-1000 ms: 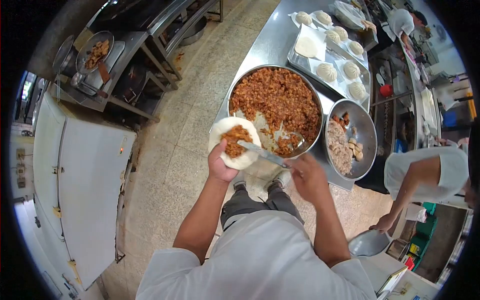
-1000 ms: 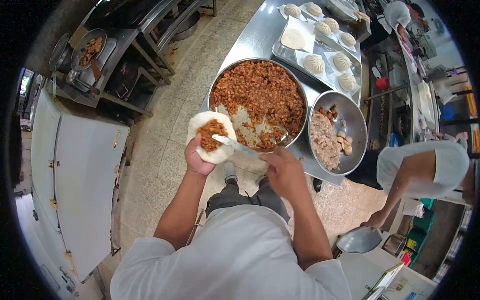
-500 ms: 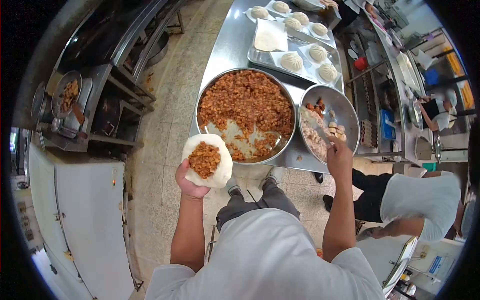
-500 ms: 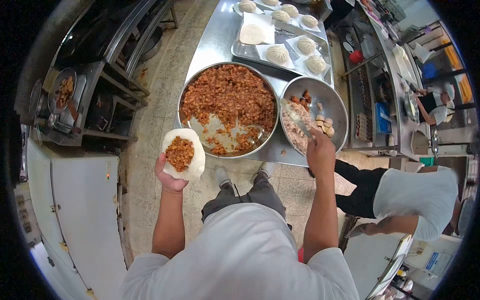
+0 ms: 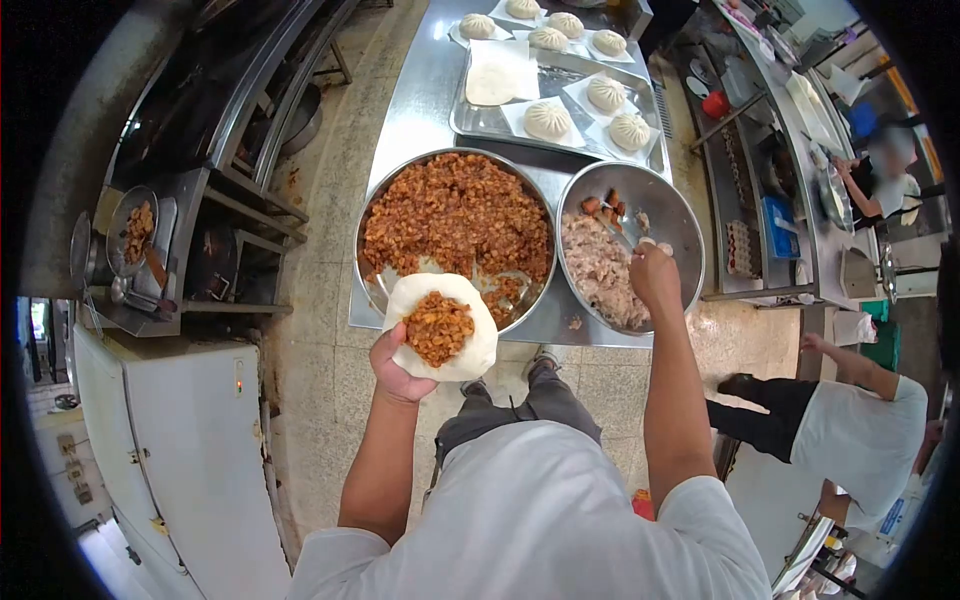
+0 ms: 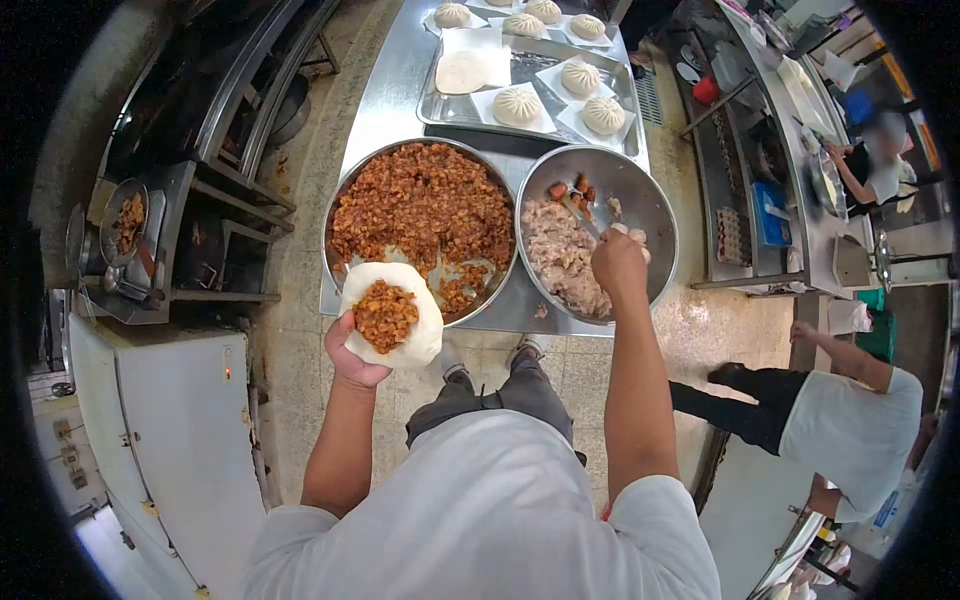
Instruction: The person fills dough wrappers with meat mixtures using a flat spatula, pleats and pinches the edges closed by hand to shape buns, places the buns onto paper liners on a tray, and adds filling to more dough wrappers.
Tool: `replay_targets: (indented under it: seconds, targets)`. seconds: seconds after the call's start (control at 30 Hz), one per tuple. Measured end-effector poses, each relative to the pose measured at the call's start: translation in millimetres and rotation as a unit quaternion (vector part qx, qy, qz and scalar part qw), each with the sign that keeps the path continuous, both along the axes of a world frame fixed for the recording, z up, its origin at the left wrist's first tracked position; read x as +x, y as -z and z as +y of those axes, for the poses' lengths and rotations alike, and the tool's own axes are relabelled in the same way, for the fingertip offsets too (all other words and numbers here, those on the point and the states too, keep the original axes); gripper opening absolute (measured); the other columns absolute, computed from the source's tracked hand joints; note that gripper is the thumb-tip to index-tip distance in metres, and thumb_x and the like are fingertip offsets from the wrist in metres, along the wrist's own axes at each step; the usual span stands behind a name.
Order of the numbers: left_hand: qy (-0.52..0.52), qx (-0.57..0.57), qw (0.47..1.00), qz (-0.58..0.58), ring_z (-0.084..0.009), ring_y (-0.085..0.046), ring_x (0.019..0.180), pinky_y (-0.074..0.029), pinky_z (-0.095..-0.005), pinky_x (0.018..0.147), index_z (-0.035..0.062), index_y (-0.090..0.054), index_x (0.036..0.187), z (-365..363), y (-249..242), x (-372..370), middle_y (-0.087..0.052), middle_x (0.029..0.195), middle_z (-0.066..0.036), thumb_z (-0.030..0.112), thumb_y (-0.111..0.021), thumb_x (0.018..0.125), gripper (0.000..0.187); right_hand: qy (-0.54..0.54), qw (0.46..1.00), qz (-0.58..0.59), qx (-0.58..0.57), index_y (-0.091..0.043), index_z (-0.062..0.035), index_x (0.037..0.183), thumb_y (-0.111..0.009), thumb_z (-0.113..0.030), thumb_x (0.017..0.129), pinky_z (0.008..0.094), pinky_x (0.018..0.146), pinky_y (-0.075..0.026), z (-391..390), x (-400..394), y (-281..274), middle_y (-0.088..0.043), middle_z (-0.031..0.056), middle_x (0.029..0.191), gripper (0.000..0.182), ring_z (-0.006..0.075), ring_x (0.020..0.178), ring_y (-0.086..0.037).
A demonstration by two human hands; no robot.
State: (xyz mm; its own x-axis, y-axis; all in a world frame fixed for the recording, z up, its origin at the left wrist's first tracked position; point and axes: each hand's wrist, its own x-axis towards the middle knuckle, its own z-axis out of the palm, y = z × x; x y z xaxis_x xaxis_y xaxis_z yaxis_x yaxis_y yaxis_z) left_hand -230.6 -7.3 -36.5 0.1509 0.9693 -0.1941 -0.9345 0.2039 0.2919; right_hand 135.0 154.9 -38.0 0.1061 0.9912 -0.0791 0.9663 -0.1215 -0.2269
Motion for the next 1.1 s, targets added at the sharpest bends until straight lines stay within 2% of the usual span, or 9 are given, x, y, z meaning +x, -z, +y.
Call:
replay_targets:
  seconds: [0.2, 0.27, 0.47, 0.57, 0.7, 0.8, 0.87, 1.0, 1.1]
  targets:
    - [0.022, 0.001, 0.999, -0.025, -0.0353, -0.053, 0.128, -0.040, -0.0537, 0.110, 0.0037, -0.043, 0.143, 18.3, 1.9, 20.9, -0.054, 0.140, -0.018, 0.031, -0.067, 0.085, 0.069, 0.027, 0.995, 0.081, 0.046, -0.070, -0.0059, 0.105, -0.058, -0.016, 0.087, 0.0502, 0.083, -0.052, -7.1, 1.8, 5.2, -0.070, 0.0243, 0.095, 0.024, 0.0417, 0.094, -0.067]
    - [0.021, -0.023, 0.999, 0.025, -0.0354, -0.054, 0.127, -0.040, -0.0534, 0.111, 0.0026, -0.044, 0.142, 35.4, 0.3, 31.7, -0.054, 0.139, -0.018, 0.028, -0.067, 0.085, 0.066, -0.036, 0.993, 0.077, 0.082, -0.070, -0.0064, 0.106, -0.058, -0.015, 0.085, 0.0492, 0.082, -0.052, -11.6, 0.8, 1.0, -0.070, 0.0235, 0.094, 0.026, 0.0408, 0.093, -0.067]
    - [0.019, -0.054, 0.997, 0.051, -0.0332, -0.057, 0.124, -0.044, -0.0516, 0.107, 0.0012, -0.047, 0.138, 79.0, 4.5, 60.5, -0.058, 0.134, -0.017, 0.019, -0.060, 0.092, 0.051, -0.001, 0.993, 0.114, 0.009, -0.071, -0.0074, 0.106, -0.058, -0.013, 0.083, 0.0476, 0.082, -0.053, -25.6, -10.8, -17.4, -0.070, 0.0209, 0.098, 0.026, 0.0397, 0.093, -0.067]
    - [-0.010, -0.072, 0.994, 0.077, -0.0295, -0.061, 0.118, -0.050, -0.0491, 0.101, 0.0047, -0.052, 0.133, 93.0, 5.2, 73.9, -0.062, 0.128, -0.013, 0.015, -0.059, 0.094, 0.041, -0.042, 0.989, 0.126, 0.066, -0.071, -0.0083, 0.106, -0.059, -0.014, 0.084, 0.0480, 0.083, -0.052, -35.7, -11.2, -16.3, -0.070, 0.0208, 0.101, 0.026, 0.0392, 0.095, -0.067]
    - [-0.023, -0.105, 0.992, 0.068, -0.0285, -0.061, 0.117, -0.050, -0.0486, 0.102, 0.0050, -0.053, 0.131, 105.5, 11.5, 86.2, -0.062, 0.127, -0.012, 0.014, -0.061, 0.094, 0.040, -0.064, 0.978, 0.171, 0.100, -0.071, -0.0075, 0.106, -0.061, -0.012, 0.084, 0.0455, 0.080, -0.052, -50.0, -10.8, -27.7, -0.070, 0.0198, 0.098, 0.025, 0.0373, 0.091, -0.067]
    - [-0.027, -0.093, 0.994, 0.047, -0.0289, -0.061, 0.117, -0.049, -0.0484, 0.102, 0.0052, -0.053, 0.131, 107.4, 16.3, 91.0, -0.062, 0.127, -0.012, 0.015, -0.062, 0.093, 0.040, -0.041, 0.965, 0.257, 0.027, -0.070, -0.0065, 0.105, -0.062, -0.007, 0.084, 0.0417, 0.074, -0.052, -69.8, -18.8, -62.8, -0.069, 0.0173, 0.093, 0.023, 0.0356, 0.084, -0.066]
    - [-0.019, -0.066, 0.997, 0.030, -0.0294, -0.061, 0.117, -0.048, -0.0488, 0.103, 0.0055, -0.053, 0.132, 103.5, 12.4, 91.9, -0.062, 0.127, -0.012, 0.016, -0.063, 0.093, 0.042, -0.118, 0.950, 0.264, 0.120, -0.069, -0.0029, 0.107, -0.062, 0.002, 0.084, 0.0331, 0.069, -0.049, -88.4, -25.2, -72.4, -0.062, 0.0139, 0.084, 0.024, 0.0288, 0.073, -0.062]
    - [0.013, -0.047, 0.998, -0.037, -0.0301, -0.060, 0.119, -0.047, -0.0504, 0.104, 0.0073, -0.052, 0.134, 89.6, 7.0, 95.5, -0.061, 0.129, -0.013, 0.018, -0.065, 0.091, 0.046, -0.169, 0.957, 0.178, 0.152, -0.072, -0.0109, 0.107, -0.064, 0.004, 0.079, 0.0394, 0.067, -0.050, -119.0, -47.7, -77.8, -0.062, 0.0122, 0.089, 0.033, 0.0311, 0.076, -0.062]
    - [0.004, -0.018, 0.999, -0.043, -0.0307, -0.059, 0.122, -0.046, -0.0508, 0.105, 0.0073, -0.051, 0.135, 78.8, 4.7, 96.8, -0.061, 0.130, -0.014, 0.019, -0.066, 0.091, 0.048, -0.152, 0.955, 0.211, 0.142, -0.073, -0.0110, 0.108, -0.066, 0.002, 0.079, 0.0390, 0.065, -0.050, -137.0, -58.5, -72.5, -0.062, 0.0109, 0.086, 0.032, 0.0299, 0.076, -0.063]
